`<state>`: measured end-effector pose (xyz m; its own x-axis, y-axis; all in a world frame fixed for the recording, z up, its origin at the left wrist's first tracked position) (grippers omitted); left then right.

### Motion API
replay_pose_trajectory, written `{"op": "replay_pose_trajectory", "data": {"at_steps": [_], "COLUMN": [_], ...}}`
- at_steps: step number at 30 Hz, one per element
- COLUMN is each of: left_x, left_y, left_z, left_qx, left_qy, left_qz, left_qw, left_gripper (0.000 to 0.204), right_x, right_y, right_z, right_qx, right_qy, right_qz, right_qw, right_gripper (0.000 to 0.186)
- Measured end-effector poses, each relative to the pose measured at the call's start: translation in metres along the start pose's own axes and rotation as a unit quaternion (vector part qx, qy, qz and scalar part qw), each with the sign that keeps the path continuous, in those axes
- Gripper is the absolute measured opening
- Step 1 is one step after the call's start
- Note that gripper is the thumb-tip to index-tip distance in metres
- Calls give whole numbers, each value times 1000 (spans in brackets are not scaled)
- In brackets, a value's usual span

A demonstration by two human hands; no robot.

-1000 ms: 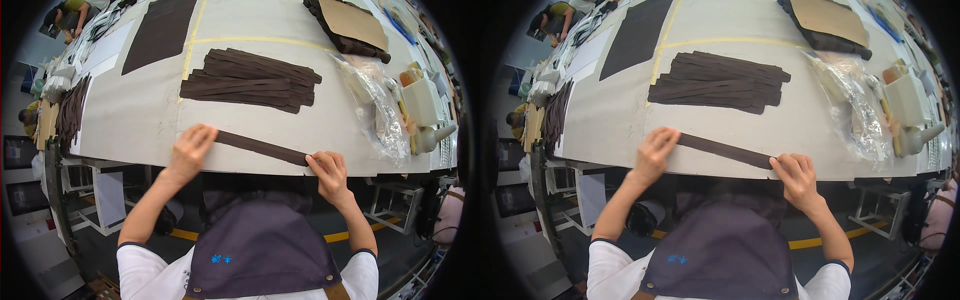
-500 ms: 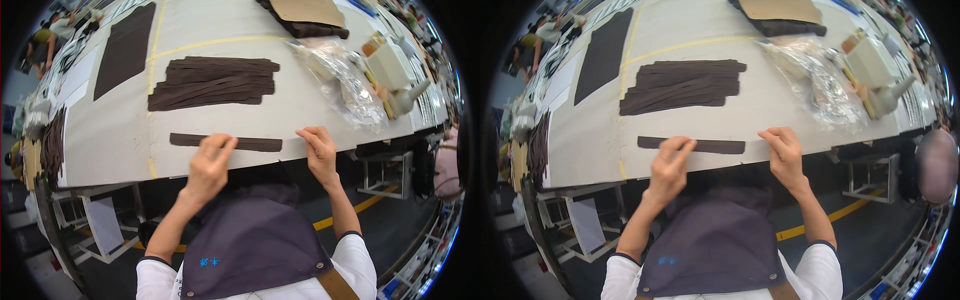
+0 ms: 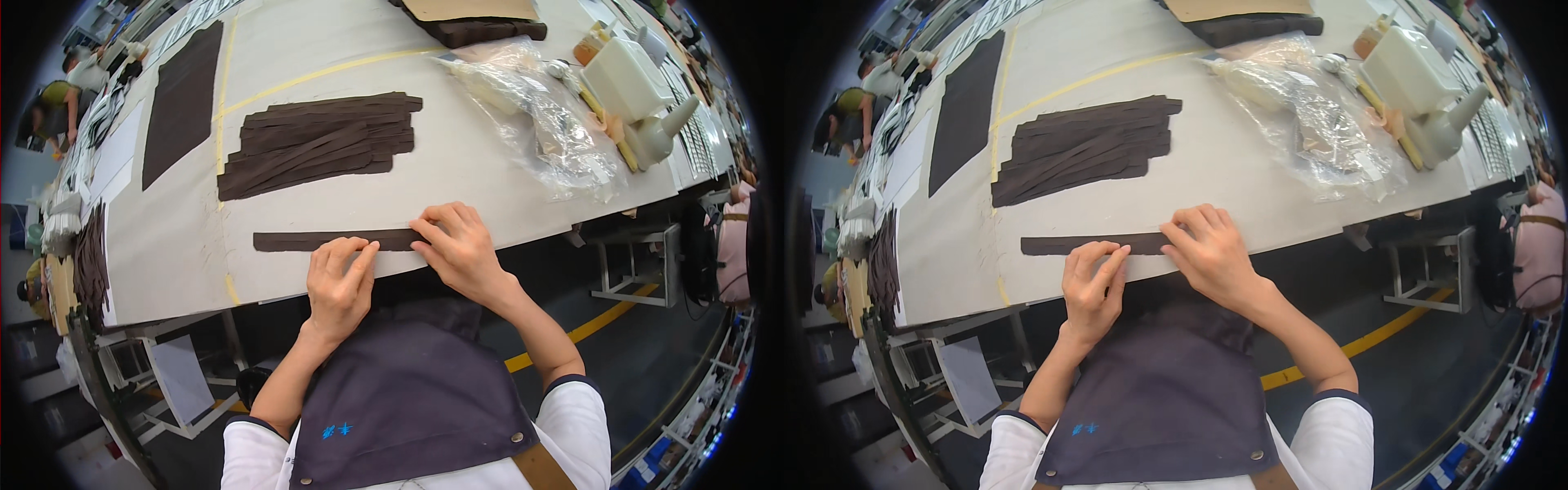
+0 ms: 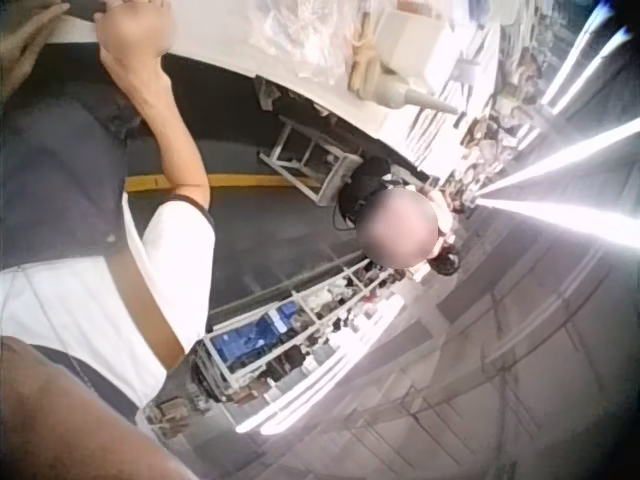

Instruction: The person repeatedly folds long, dark brown fabric strips in half lengthwise on a white workbench. They smooth each folded strip with their hands and place it onto a growing stack of finished pieces. The process is continuous and repetitive throughout the clip.

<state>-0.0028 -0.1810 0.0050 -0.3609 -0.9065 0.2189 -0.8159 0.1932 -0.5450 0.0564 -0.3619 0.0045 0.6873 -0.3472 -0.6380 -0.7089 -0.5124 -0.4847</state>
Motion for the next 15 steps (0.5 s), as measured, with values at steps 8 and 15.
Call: {"op": "replay_pose_trajectory", "data": {"at_steps": [8,15], "left_x": [5,8], "left_y": [25,27], "left_z": [8,15], "left_qx": [-22,-38], "left_qy": [-49,-40], "left_qz": [47,56], "left_qw": [997,997], "left_gripper": [43,50], "right_x": [-3,-8], "right_y": [-19,-32], "right_z": [43,47], "right_qx": [-54,-172], "right_qy": [95,183], "right_qz": [-124,-194], "right_qw": [986,948], "right_gripper": [19,14]}}
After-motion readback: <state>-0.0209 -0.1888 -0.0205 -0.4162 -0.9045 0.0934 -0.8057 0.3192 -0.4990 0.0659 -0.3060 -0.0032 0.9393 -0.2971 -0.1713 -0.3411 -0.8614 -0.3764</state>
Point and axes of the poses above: each hand's wrist, its own y-axis away from the middle knuckle, its own z-axis out of the palm, x = y × z, the point moved 6 cm from there along -y, towards the middle knuckle, and after that the axes turned 13 degrees about -y, right-handed, at the moved point
